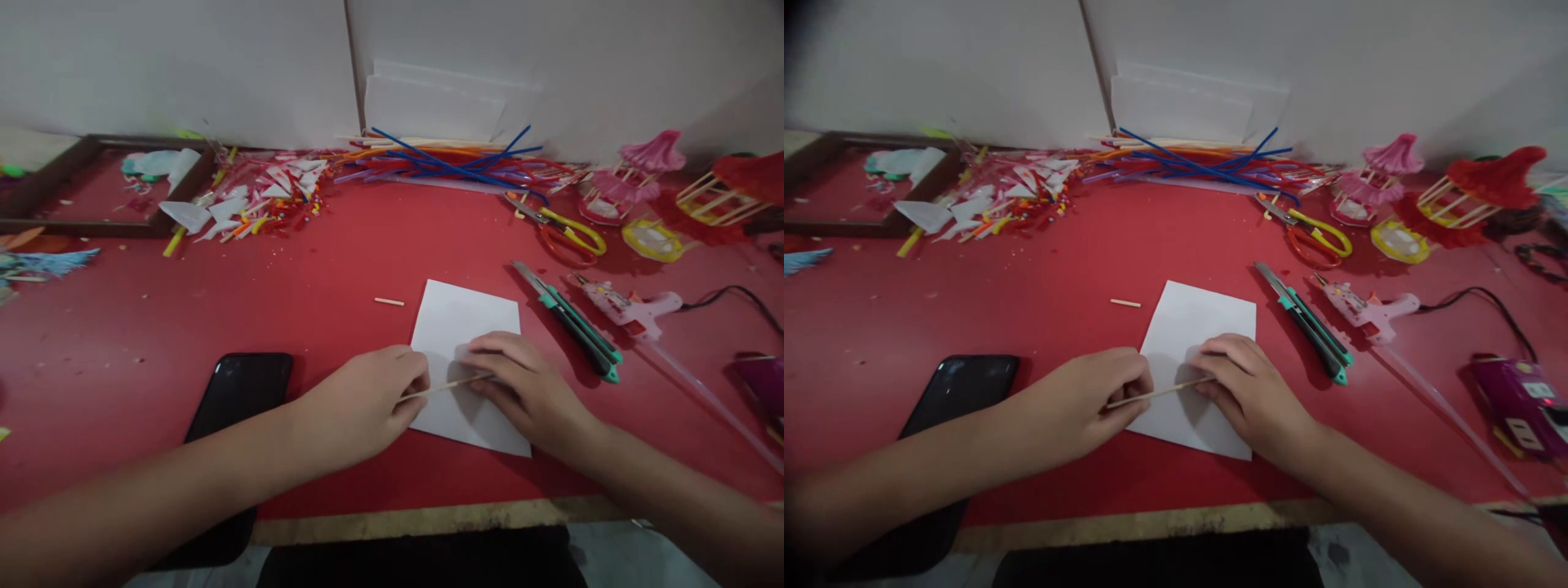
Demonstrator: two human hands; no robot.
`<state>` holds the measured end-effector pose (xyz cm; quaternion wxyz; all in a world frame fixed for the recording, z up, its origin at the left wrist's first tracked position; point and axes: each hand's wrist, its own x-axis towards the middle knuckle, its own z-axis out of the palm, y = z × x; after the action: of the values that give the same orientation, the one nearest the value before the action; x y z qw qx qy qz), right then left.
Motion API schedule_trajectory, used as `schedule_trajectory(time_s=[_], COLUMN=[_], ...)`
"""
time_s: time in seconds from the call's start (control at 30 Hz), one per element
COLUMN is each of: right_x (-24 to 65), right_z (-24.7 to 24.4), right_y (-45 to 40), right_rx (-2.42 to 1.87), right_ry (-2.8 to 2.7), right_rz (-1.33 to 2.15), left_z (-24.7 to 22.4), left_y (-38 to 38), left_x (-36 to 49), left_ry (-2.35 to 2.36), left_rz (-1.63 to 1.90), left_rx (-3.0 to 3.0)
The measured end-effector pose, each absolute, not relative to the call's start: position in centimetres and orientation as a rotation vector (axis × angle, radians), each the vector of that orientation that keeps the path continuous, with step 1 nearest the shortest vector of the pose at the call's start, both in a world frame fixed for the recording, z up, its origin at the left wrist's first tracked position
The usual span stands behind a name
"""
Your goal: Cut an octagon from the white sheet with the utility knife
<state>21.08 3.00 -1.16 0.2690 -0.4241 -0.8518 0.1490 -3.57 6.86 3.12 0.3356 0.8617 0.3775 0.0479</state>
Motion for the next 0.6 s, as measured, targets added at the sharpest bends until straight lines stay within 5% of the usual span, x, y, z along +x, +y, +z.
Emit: schedule_trajectory(time_s=[0.6], right_x=[22.3], right_z=[0.0], right_y=[4.3], right_rx=[-0.957], right_ry=[-2.48], right_rz=[0.39], left_z=[2.3], left_y=[6.1], left_x=[-3.4], left_ry=[0.877], left_rz=[0.132], left_rx=[2.956])
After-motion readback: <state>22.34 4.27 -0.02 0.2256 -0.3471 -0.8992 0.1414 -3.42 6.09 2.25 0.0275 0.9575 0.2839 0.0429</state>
